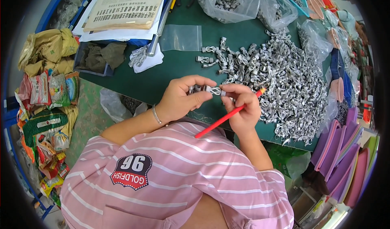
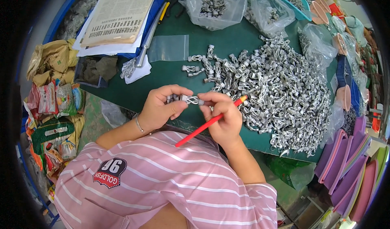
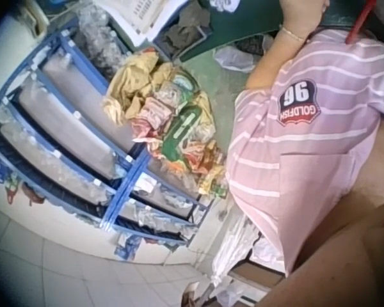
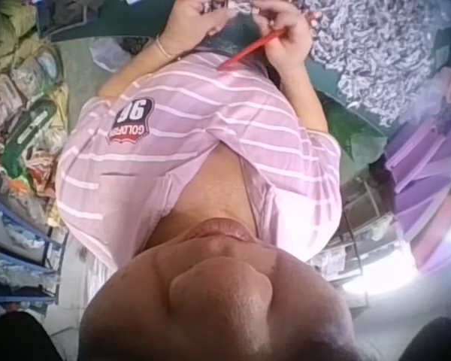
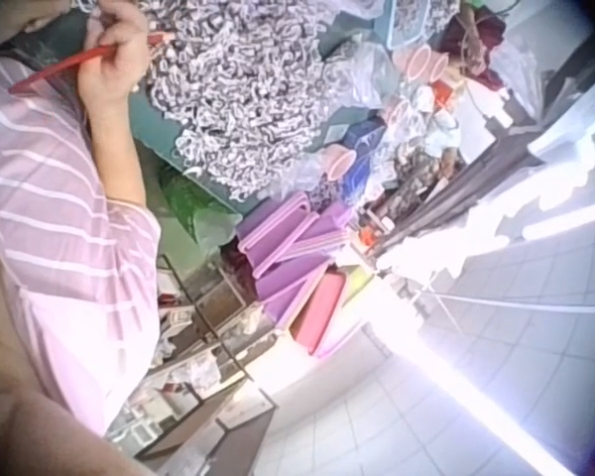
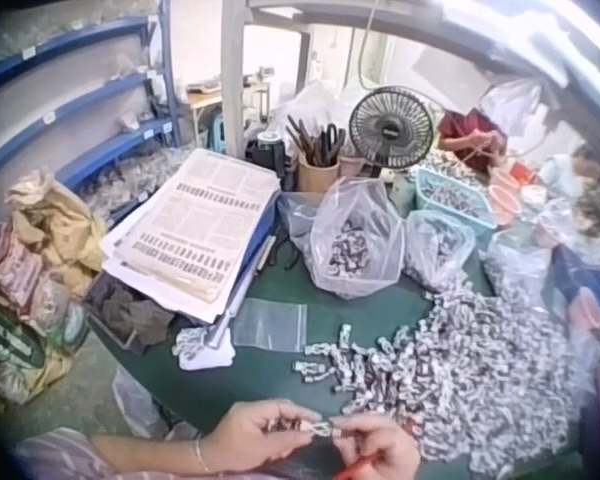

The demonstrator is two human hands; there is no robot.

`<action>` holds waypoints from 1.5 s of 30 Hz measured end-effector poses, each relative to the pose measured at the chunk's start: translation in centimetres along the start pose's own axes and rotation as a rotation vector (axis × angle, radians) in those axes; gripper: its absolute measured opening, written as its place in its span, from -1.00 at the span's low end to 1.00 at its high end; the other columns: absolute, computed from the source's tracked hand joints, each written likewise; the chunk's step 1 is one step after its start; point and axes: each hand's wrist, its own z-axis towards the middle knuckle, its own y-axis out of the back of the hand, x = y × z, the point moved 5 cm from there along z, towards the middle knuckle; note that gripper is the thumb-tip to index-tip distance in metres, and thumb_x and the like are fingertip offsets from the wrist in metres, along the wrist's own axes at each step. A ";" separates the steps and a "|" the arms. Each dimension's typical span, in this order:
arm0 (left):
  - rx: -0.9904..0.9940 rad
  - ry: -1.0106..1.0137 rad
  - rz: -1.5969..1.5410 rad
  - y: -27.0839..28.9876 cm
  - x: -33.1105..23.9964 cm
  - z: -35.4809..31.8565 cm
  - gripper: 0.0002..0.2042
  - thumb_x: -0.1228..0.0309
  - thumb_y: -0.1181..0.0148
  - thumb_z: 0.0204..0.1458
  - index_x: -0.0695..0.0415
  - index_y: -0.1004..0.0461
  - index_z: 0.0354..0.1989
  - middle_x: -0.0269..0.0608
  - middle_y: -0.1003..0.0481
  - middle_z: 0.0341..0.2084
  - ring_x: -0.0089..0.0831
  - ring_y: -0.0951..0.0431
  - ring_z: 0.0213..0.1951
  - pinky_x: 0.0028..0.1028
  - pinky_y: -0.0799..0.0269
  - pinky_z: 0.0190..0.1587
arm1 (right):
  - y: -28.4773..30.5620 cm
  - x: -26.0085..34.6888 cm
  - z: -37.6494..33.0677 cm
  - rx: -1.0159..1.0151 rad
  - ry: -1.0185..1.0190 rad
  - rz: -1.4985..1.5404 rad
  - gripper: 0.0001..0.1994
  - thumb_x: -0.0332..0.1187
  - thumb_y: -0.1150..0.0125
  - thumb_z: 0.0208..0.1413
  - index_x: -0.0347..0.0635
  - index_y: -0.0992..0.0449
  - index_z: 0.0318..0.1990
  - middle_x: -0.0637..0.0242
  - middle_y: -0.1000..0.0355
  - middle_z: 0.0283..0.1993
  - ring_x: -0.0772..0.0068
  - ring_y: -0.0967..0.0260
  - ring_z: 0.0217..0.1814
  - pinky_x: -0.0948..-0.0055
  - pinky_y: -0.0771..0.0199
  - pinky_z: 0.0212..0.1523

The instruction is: The person picks up metal components one at a time from a large pile on a green table, aligns or attaches small pieces together by hand, and continues sorting or assembling them while using a red pointer tool occasionally.

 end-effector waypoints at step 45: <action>-0.150 -0.327 -0.003 1.5 -0.6 -1.1 -0.79 0.64 -0.16 -0.09 0.28 -0.45 -0.22 -0.27 -0.38 -0.41 -0.59 -0.44 -0.47 -0.65 -0.37 -0.41 | -1.2 0.8 1.8 0.166 0.038 0.074 -0.70 -0.66 -0.19 -0.13 -0.18 -0.13 -0.50 -0.02 -0.40 -0.18 0.38 -0.37 -0.29 0.45 -0.42 -0.31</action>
